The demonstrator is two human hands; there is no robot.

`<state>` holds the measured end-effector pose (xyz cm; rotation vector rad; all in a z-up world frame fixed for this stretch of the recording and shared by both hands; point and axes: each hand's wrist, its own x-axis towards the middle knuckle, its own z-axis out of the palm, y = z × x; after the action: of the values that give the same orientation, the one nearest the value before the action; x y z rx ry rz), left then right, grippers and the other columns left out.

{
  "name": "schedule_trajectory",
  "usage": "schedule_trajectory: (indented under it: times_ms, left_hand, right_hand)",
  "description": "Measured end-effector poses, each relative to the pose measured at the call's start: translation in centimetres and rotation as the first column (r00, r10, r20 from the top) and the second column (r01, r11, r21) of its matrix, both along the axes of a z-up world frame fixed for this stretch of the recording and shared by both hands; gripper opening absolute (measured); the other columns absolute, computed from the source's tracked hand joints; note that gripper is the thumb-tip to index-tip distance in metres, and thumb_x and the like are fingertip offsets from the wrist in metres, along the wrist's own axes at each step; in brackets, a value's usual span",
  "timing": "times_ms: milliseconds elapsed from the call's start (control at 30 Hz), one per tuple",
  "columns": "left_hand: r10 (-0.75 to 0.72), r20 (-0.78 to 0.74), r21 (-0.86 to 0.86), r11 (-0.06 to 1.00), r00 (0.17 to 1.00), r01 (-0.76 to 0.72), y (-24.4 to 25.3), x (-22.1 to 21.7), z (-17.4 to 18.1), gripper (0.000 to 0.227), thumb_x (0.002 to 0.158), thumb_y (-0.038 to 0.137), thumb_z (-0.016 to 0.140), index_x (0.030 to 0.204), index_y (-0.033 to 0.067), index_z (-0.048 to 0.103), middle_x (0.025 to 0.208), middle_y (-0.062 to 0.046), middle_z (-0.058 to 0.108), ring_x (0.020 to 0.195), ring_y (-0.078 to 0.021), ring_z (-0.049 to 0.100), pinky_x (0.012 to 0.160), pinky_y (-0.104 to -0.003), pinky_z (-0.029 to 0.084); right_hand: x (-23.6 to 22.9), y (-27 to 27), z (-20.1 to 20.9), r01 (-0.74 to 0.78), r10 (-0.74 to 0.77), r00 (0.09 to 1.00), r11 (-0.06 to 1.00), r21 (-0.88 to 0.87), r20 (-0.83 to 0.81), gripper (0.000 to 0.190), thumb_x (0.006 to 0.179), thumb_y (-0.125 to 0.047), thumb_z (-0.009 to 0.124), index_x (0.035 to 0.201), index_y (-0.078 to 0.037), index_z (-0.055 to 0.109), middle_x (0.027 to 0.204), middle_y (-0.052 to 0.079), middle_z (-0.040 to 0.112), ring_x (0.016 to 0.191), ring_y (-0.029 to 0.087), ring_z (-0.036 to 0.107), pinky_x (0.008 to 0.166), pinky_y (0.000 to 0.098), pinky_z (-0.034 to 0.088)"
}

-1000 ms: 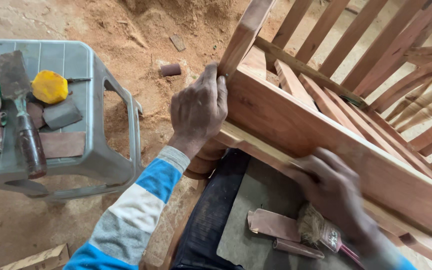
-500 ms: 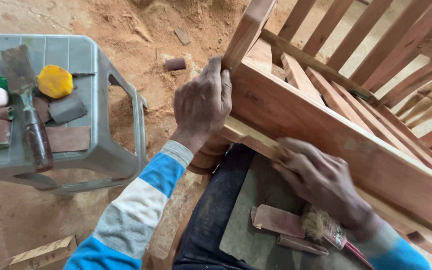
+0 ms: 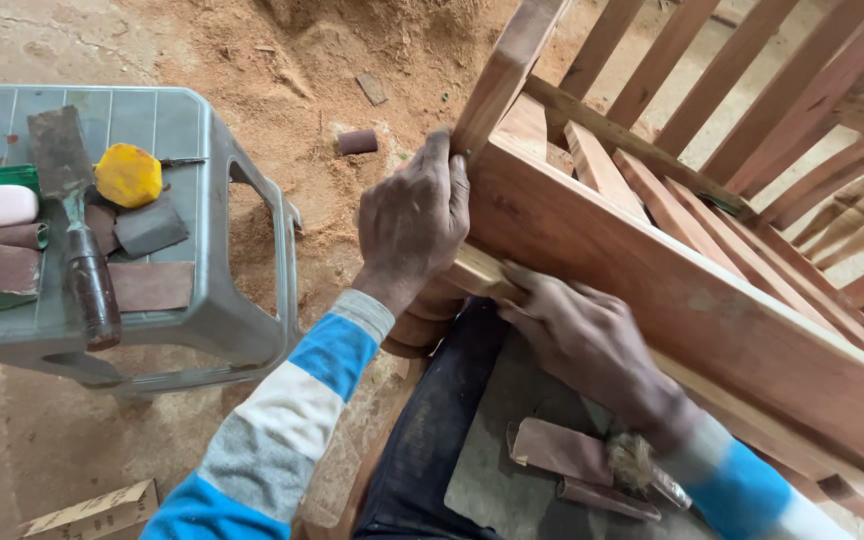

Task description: The person applies a liquid coating to a wooden chair using a brush and then rubs the wooden surfaces with sandpaper and small wooden blocks.

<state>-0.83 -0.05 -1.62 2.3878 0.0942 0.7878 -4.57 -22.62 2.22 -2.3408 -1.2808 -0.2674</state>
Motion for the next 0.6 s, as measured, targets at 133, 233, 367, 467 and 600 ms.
schedule_trajectory:
  times_ms: [133,233,367,467,600]
  left_hand:
    - [0.005,0.019,-0.002,1.0,1.0,-0.005,-0.1,0.3,-0.3,0.033,0.106,0.023,0.048,0.127,0.0004,0.06,0.09,-0.018,0.076,0.069,-0.0313,0.075,0.058,-0.042,0.059]
    - [0.015,0.035,-0.014,1.0,0.999,-0.014,-0.3,0.3,-0.7,0.033,0.106,0.024,0.049,0.126,0.0006,0.06,0.091,-0.017,0.077,0.068,-0.0319,0.075,0.061,-0.043,0.06]
    - [0.008,0.063,0.009,1.0,0.998,-0.009,-0.2,0.4,-0.4,0.032,0.107,0.023,0.048,0.127,0.0006,0.06,0.091,-0.018,0.076,0.071,-0.0322,0.075,0.06,-0.042,0.06]
    - [0.016,0.077,0.022,1.0,0.997,-0.018,0.1,0.3,0.0,0.033,0.107,0.024,0.049,0.128,0.0012,0.06,0.091,-0.018,0.076,0.072,-0.0326,0.075,0.061,-0.043,0.06]
    - [-0.024,-0.041,-0.047,0.999,0.999,0.022,0.1,0.4,-0.1,0.033,0.107,0.024,0.047,0.128,0.0023,0.061,0.088,-0.017,0.077,0.07,-0.0312,0.075,0.06,-0.043,0.06]
  right_hand:
    - [-2.4,-5.1,1.4,0.185,-0.184,0.983,0.982,-0.049,0.015,0.026,0.084,-0.015,0.077,0.105,-0.004,0.069,0.107,0.011,0.078,0.086,0.022,0.077,0.075,0.0343,0.062]
    - [-2.8,-6.0,1.3,0.161,-0.159,0.985,0.986,-0.032,0.06,0.02,0.088,-0.013,0.077,0.1,-0.008,0.062,0.114,0.012,0.076,0.094,0.022,0.077,0.081,0.0342,0.063]
    - [-0.6,-1.3,-0.6,0.057,-0.057,0.998,0.998,0.002,0.038,0.037,0.089,-0.015,0.077,0.122,0.001,0.067,0.097,0.01,0.075,0.086,0.025,0.075,0.074,0.0368,0.062]
    - [0.7,1.2,-1.2,-0.003,0.002,1.0,0.999,0.032,0.012,0.032,0.094,-0.016,0.075,0.12,0.0,0.066,0.1,0.011,0.075,0.089,0.026,0.075,0.078,0.0373,0.063]
    - [-1.4,-1.4,1.0,0.11,-0.11,0.993,0.994,0.011,0.035,0.03,0.091,-0.017,0.074,0.116,-0.002,0.067,0.101,0.011,0.076,0.088,0.026,0.076,0.077,0.0371,0.062]
